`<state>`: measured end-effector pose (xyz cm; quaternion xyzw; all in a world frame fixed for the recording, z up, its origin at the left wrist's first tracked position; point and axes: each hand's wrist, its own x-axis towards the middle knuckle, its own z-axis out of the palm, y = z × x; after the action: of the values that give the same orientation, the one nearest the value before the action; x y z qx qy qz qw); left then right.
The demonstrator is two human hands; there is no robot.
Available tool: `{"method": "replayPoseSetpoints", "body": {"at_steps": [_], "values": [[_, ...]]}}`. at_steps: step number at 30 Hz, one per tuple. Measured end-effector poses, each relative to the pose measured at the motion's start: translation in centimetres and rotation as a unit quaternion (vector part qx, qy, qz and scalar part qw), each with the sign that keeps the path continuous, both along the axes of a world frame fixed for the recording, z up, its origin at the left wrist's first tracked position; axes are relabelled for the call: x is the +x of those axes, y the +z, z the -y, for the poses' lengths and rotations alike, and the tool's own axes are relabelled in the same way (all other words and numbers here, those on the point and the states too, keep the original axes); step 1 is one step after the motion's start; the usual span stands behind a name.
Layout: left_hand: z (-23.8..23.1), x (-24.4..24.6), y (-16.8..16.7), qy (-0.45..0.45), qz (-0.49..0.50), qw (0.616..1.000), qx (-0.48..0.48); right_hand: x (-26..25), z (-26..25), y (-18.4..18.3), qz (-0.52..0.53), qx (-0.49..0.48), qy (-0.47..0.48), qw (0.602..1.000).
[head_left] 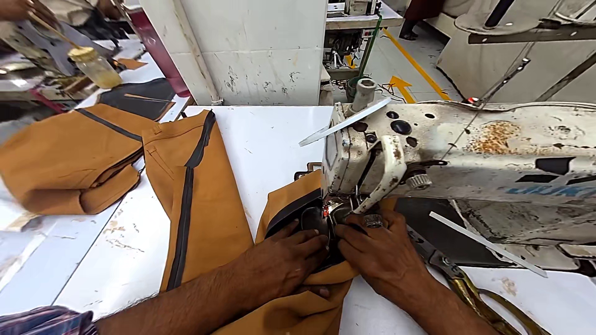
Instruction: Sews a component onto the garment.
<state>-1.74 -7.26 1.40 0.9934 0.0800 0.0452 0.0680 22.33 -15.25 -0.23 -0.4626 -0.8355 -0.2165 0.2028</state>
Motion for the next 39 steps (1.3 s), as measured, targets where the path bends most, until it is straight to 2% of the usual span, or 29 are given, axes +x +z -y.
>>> {"method": "replayPoseSetpoints", "body": {"at_steps": [7,19,30,34,39], "values": [[-0.2,-0.1,-2.4,0.012,0.085,0.996,0.017,-0.4,1.0,0.1,0.007,-0.047,-0.056,0.997],[-0.9,-0.1,-2.6,-0.009,0.085,0.996,0.035,-0.5,1.4,-0.6,-0.018,-0.083,-0.087,0.993],[-3.2,0.0,-2.1,-0.012,0.087,0.995,0.049,-0.8,-0.2,-1.1,-0.027,-0.055,-0.113,0.992],[-3.6,0.4,-2.0,-0.007,0.099,0.995,0.025,-0.5,-0.6,-2.0,-0.062,-0.063,-0.125,0.988],[-3.8,0.7,-1.8,-0.004,0.104,0.995,-0.007,0.1,-0.7,-2.2,-0.095,-0.16,-0.141,0.972]]}}
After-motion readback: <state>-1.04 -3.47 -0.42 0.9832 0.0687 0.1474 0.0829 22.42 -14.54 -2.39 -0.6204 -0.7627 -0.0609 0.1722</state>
